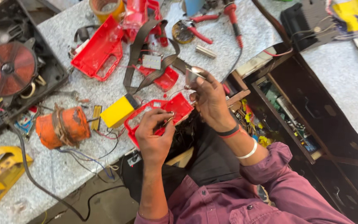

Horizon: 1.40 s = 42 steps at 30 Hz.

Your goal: The person sits on the floor and repairs a red handheld electronic device. They use wire cutters to trim wires, a soldering iron to solder connections, and a small yellow component, then place the component inside the red casing.

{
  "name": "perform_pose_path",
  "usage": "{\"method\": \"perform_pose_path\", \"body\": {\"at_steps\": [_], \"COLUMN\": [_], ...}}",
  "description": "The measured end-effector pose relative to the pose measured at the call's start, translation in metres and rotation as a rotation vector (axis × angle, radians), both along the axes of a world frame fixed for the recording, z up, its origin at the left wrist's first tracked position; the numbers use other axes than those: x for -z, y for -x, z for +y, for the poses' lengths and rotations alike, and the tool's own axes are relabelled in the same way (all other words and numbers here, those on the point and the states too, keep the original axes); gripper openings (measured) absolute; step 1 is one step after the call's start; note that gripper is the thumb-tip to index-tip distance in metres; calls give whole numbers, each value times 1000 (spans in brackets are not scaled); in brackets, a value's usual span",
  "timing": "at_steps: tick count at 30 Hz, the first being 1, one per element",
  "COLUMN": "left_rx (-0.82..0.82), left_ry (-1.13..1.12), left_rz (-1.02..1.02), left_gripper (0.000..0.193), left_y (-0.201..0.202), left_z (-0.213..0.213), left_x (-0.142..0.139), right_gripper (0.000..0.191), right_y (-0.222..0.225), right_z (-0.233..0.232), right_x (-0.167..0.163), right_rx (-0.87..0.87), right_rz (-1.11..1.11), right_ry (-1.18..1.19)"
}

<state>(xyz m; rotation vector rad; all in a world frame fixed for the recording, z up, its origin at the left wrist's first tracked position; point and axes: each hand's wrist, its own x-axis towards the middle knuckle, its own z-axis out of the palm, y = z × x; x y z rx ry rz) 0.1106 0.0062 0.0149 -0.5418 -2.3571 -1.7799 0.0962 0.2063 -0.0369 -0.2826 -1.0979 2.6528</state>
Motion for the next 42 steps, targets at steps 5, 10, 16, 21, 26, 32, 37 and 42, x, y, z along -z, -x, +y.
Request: {"method": "perform_pose_path", "body": {"at_steps": [5, 10, 16, 21, 26, 32, 37, 42], "left_rx": [20, 5, -2, -33, -39, -47, -78, -92], "left_ry": [-60, -38, -51, -19, -23, -64, -49, -29], "left_rz": [-71, -57, -80, -42, 6, 16, 18, 42], "left_gripper": [20, 19, 19, 19, 20, 20, 19, 19], "left_y": [-2, -2, -4, -5, -3, -5, -6, -5], "left_z": [1, 0, 1, 1, -2, -12, -14, -16], "left_x": [1, 0, -3, -4, -2, 0, 2, 6], "right_gripper": [39, 40, 40, 42, 43, 47, 50, 49], "right_y": [2, 5, 3, 5, 6, 0, -2, -3], "right_z": [3, -2, -4, -4, -7, -10, -11, -7], "right_x": [2, 0, -4, -5, -5, -13, -15, -8], "right_rx": [-38, -53, -67, -67, -70, -138, -130, -138], "right_rz": [10, 42, 17, 29, 19, 52, 30, 30], "right_ry": [43, 40, 9, -20, -17, -87, -140, -155]}}
